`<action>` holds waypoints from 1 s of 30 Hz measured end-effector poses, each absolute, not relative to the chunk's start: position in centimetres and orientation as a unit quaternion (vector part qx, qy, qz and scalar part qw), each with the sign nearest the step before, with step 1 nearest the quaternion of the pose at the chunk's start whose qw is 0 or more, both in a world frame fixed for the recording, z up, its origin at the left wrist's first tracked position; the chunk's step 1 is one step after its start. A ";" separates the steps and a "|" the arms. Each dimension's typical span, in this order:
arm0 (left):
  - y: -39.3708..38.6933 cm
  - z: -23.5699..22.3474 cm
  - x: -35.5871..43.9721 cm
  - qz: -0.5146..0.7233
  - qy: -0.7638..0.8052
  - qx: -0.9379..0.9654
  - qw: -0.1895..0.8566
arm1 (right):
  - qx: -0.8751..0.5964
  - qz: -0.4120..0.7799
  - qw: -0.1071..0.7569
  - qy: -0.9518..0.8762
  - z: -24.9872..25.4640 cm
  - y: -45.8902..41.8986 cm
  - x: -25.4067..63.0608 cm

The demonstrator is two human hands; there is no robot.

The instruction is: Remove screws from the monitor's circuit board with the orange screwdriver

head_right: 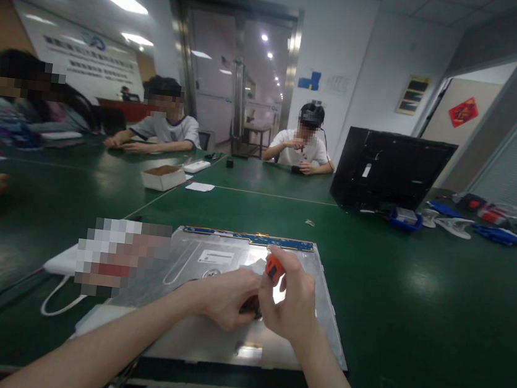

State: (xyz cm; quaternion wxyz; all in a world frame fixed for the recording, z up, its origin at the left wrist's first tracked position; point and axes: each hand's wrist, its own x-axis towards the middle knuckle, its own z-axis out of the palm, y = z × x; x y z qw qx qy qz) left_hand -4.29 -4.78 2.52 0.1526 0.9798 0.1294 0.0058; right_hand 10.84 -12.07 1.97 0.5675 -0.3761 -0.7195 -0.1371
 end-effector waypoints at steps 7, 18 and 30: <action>-4.8 2.6 -4.3 0.002 0.129 0.980 0.148 | -0.388 -0.162 0.577 -0.701 1.9 -11.8 10.6; -4.8 2.5 -4.4 0.008 0.118 0.981 0.156 | -0.386 -0.196 0.570 -0.698 1.8 -11.6 10.6; -4.7 2.3 -4.4 0.014 0.126 0.980 0.154 | -0.379 -0.131 0.560 -0.725 2.0 -11.9 10.9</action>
